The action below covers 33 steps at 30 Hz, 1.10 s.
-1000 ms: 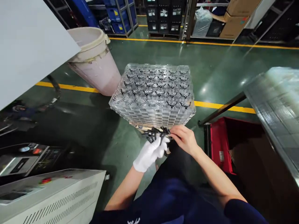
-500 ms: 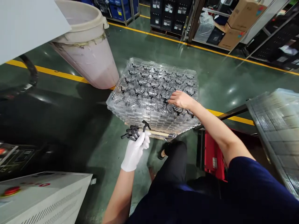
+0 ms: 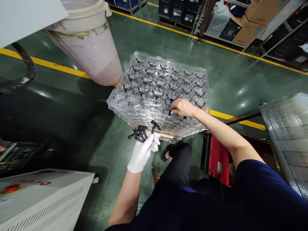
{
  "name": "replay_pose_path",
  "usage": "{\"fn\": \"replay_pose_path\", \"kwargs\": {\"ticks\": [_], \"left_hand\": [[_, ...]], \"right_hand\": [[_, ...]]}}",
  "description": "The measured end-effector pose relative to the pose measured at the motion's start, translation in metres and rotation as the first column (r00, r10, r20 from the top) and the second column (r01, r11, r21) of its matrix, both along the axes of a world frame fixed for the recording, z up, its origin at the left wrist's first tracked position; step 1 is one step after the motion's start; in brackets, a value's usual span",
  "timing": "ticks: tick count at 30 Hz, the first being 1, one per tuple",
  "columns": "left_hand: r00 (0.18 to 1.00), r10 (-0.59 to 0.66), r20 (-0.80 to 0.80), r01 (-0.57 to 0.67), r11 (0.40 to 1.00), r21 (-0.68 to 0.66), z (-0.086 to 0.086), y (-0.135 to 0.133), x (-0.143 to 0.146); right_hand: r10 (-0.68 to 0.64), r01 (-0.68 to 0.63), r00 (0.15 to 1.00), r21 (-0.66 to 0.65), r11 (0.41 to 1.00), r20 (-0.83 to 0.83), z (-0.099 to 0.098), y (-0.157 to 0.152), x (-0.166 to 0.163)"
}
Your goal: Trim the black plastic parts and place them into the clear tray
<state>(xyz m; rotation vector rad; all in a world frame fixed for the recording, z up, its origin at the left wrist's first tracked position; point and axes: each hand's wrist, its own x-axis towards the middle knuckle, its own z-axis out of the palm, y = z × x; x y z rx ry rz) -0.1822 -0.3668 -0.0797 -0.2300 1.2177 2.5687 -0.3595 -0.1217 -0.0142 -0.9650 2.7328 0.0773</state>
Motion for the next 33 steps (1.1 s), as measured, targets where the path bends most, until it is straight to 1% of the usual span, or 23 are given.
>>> {"fn": "replay_pose_path", "kwargs": {"ticks": [3,5,7,8,11,12,14,16,17,19,20,21,23,24,25,26,27,28,30,31,32,33], "left_hand": [[1.000,-0.011,0.013,0.011,1.000,0.008,0.002,-0.001,0.001],[1.000,-0.004,0.013,0.004,1.000,0.016,0.003,-0.001,0.001],[1.000,-0.003,-0.004,0.003,1.000,0.028,0.004,0.000,0.000],[1.000,-0.006,-0.014,0.006,0.999,0.034,0.005,0.001,-0.001],[1.000,-0.013,-0.019,0.014,0.999,0.049,0.005,0.005,-0.005],[1.000,-0.010,-0.006,0.011,0.999,0.045,0.005,0.005,-0.007],[0.999,0.022,0.037,-0.022,1.000,0.010,0.005,0.005,-0.009],[0.995,0.072,0.075,-0.069,0.997,-0.043,0.004,0.002,-0.011],[0.992,0.096,0.080,-0.091,0.994,-0.064,0.004,-0.001,-0.011],[0.991,0.115,0.072,-0.109,0.991,-0.083,0.003,-0.007,-0.009],[0.992,0.111,0.063,-0.106,0.991,-0.083,0.003,-0.010,-0.008],[0.993,0.103,0.056,-0.098,0.992,-0.079,0.003,-0.013,-0.006],[0.995,0.081,0.050,-0.077,0.995,-0.069,0.002,-0.018,-0.002],[0.996,0.071,0.049,-0.068,0.996,-0.064,0.001,-0.020,-0.001],[0.997,0.066,0.048,-0.063,0.996,-0.060,0.000,-0.022,0.000],[0.997,0.062,0.046,-0.060,0.997,-0.055,-0.001,-0.023,0.001],[0.997,0.059,0.042,-0.057,0.997,-0.048,-0.002,-0.024,0.002],[0.998,0.058,0.037,-0.056,0.998,-0.039,-0.003,-0.025,0.002],[0.998,0.052,0.025,-0.052,0.999,-0.015,-0.005,-0.026,0.001],[0.999,0.046,0.019,-0.046,0.999,-0.003,-0.006,-0.026,0.000],[0.999,0.041,0.013,-0.041,0.999,0.008,-0.006,-0.025,-0.001],[0.999,0.035,0.005,-0.035,0.999,0.020,-0.006,-0.025,-0.002]], "right_hand": [[0.020,-0.013,0.992,-0.056,0.998,0.126,0.003,-0.002,-0.007],[0.028,-0.018,0.995,-0.106,0.994,0.092,0.008,-0.004,-0.006],[0.035,-0.029,0.999,-0.215,0.976,0.023,0.012,-0.012,0.006],[0.064,-0.055,0.998,-0.290,0.955,0.023,0.013,-0.018,0.016],[0.230,-0.147,0.966,-0.490,0.859,0.114,0.009,-0.040,0.048],[0.262,-0.157,0.956,-0.526,0.836,0.131,0.006,-0.047,0.055],[0.251,-0.163,0.964,-0.552,0.818,0.089,0.000,-0.056,0.055],[0.208,-0.202,0.977,-0.504,0.840,-0.045,-0.003,-0.061,0.035],[0.204,-0.238,0.971,-0.446,0.863,-0.124,-0.003,-0.063,0.019],[0.263,-0.323,0.936,-0.272,0.906,-0.234,-0.002,-0.070,-0.015],[0.324,-0.370,0.915,-0.177,0.912,-0.241,-0.001,-0.074,-0.030],[0.394,-0.421,0.892,-0.091,0.902,-0.221,-0.002,-0.080,-0.043],[0.528,-0.530,0.837,0.027,0.848,-0.143,-0.004,-0.089,-0.058],[0.576,-0.575,0.811,0.047,0.817,-0.105,-0.006,-0.092,-0.061],[0.602,-0.602,0.794,0.034,0.798,-0.082,-0.007,-0.093,-0.062],[0.601,-0.603,0.795,-0.007,0.798,-0.082,-0.009,-0.092,-0.062],[0.565,-0.573,0.818,-0.071,0.817,-0.106,-0.010,-0.089,-0.060],[0.495,-0.513,0.857,-0.143,0.846,-0.141,-0.010,-0.085,-0.058],[0.313,-0.351,0.933,-0.265,0.898,-0.175,-0.009,-0.076,-0.050],[0.239,-0.278,0.958,-0.304,0.911,-0.161,-0.006,-0.072,-0.045],[0.195,-0.227,0.973,-0.336,0.914,-0.125,-0.003,-0.071,-0.038],[0.179,-0.194,0.981,-0.369,0.909,-0.073,0.000,-0.070,-0.029]]}}
